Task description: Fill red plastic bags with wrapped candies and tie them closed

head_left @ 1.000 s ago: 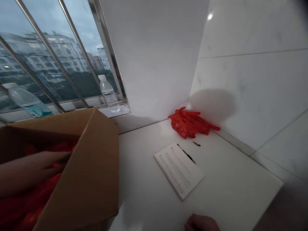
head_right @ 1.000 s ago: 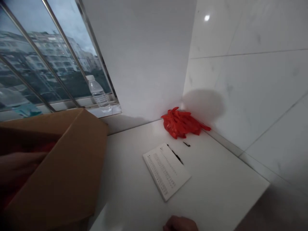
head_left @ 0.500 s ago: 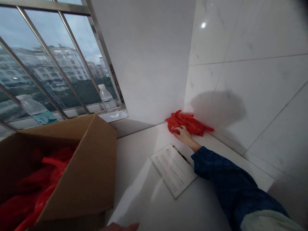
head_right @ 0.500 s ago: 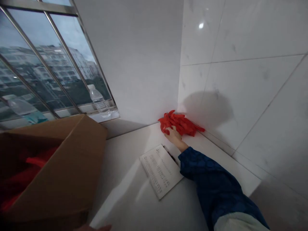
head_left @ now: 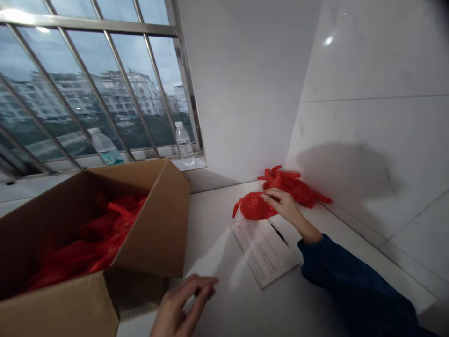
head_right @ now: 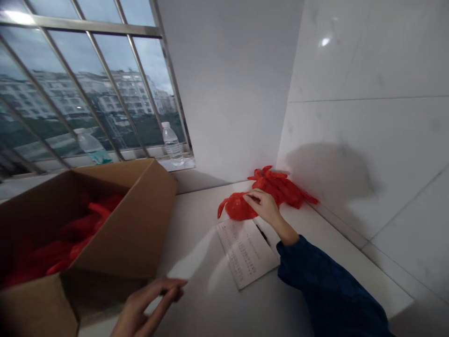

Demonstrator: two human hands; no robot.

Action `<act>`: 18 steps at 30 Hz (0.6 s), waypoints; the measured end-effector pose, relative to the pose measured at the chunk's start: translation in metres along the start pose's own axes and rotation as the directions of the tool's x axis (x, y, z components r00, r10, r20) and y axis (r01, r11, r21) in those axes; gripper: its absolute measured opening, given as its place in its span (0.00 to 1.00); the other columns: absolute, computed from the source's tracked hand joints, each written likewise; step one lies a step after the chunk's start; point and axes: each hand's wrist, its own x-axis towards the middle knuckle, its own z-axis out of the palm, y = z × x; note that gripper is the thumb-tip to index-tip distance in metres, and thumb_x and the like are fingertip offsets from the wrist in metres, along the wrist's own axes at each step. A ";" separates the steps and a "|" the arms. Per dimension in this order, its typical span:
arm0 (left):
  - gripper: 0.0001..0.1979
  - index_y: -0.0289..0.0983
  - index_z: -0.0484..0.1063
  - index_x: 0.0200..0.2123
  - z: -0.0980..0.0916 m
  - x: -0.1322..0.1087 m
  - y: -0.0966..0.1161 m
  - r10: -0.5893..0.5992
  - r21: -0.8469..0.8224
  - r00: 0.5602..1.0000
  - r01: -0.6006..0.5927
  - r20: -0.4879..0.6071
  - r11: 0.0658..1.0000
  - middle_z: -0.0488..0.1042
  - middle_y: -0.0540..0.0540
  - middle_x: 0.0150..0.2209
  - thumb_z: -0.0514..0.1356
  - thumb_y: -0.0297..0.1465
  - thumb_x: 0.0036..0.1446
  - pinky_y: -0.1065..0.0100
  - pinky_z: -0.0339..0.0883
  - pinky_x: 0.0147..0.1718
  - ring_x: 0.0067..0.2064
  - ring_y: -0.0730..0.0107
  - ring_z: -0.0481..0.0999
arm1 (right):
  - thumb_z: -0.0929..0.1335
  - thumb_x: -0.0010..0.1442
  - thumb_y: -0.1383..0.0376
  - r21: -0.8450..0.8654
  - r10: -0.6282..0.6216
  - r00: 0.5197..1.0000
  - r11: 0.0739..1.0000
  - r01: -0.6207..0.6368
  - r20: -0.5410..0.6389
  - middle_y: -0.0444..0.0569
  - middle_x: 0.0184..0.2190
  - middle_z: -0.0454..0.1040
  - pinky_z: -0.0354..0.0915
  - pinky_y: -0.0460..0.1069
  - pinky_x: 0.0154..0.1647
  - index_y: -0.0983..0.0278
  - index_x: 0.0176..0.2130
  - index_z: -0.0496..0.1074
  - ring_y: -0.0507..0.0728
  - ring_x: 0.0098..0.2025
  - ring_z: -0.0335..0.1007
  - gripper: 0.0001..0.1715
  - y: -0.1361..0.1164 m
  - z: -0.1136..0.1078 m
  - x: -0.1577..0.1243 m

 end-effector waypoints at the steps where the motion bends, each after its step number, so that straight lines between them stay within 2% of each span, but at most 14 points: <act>1: 0.10 0.45 0.78 0.43 0.004 0.012 0.001 0.001 -0.012 1.000 -0.001 -0.012 1.000 0.80 0.49 0.35 0.56 0.35 0.67 0.75 0.73 0.38 0.37 0.70 0.80 | 0.65 0.65 0.55 0.042 -0.025 0.999 0.999 0.024 0.032 0.51 0.41 0.79 0.70 0.52 0.48 0.61 0.39 0.78 0.59 0.45 0.76 0.16 -0.009 0.003 -0.007; 5: 0.13 0.41 0.74 0.50 0.028 0.059 -0.007 0.031 -0.008 0.991 -0.032 -0.130 0.999 0.76 0.42 0.48 0.52 0.33 0.69 0.65 0.69 0.49 0.50 0.64 0.75 | 0.65 0.67 0.56 0.157 -0.100 0.978 0.985 0.072 0.181 0.51 0.41 0.80 0.70 0.51 0.48 0.61 0.40 0.79 0.58 0.45 0.76 0.15 -0.033 0.020 -0.040; 7: 0.15 0.40 0.73 0.51 0.042 0.075 -0.017 0.013 0.019 0.983 -0.010 -0.182 1.000 0.75 0.40 0.49 0.49 0.32 0.70 0.62 0.70 0.47 0.52 0.62 0.74 | 0.66 0.66 0.58 0.174 -0.114 0.963 0.982 0.072 0.244 0.50 0.39 0.80 0.70 0.50 0.46 0.61 0.36 0.79 0.57 0.43 0.77 0.14 -0.035 0.030 -0.056; 8: 0.15 0.40 0.73 0.51 0.048 0.081 -0.023 0.006 0.031 0.985 0.000 -0.172 1.000 0.76 0.40 0.50 0.50 0.32 0.69 0.61 0.70 0.47 0.52 0.61 0.74 | 0.66 0.66 0.58 0.175 -0.112 0.958 0.982 0.067 0.263 0.49 0.38 0.80 0.70 0.50 0.45 0.61 0.35 0.78 0.57 0.41 0.77 0.14 -0.034 0.034 -0.063; 11: 0.15 0.42 0.75 0.52 0.065 0.089 -0.038 -0.003 0.064 0.996 0.008 -0.087 0.998 0.78 0.43 0.49 0.56 0.29 0.64 0.58 0.69 0.49 0.51 0.59 0.75 | 0.65 0.66 0.58 0.150 -0.066 0.964 0.988 0.027 0.259 0.48 0.34 0.80 0.69 0.49 0.39 0.62 0.34 0.75 0.56 0.37 0.76 0.14 -0.030 0.042 -0.079; 14: 0.14 0.42 0.77 0.48 0.077 0.088 -0.045 -0.019 0.085 0.999 0.022 -0.031 0.996 0.80 0.45 0.44 0.59 0.27 0.61 0.60 0.69 0.46 0.45 0.60 0.76 | 0.67 0.64 0.56 0.081 0.000 0.977 0.997 -0.018 0.215 0.47 0.32 0.78 0.67 0.49 0.35 0.61 0.37 0.72 0.55 0.32 0.73 0.11 -0.028 0.047 -0.087; 18: 0.09 0.42 0.79 0.40 0.083 0.084 -0.043 -0.043 0.089 0.998 0.047 -0.036 0.995 0.81 0.47 0.37 0.59 0.28 0.62 0.62 0.68 0.42 0.41 0.60 0.76 | 0.70 0.62 0.56 -0.106 -0.091 0.961 0.987 0.123 0.261 0.47 0.36 0.80 0.65 0.51 0.39 0.60 0.40 0.73 0.57 0.36 0.74 0.11 -0.033 0.052 -0.091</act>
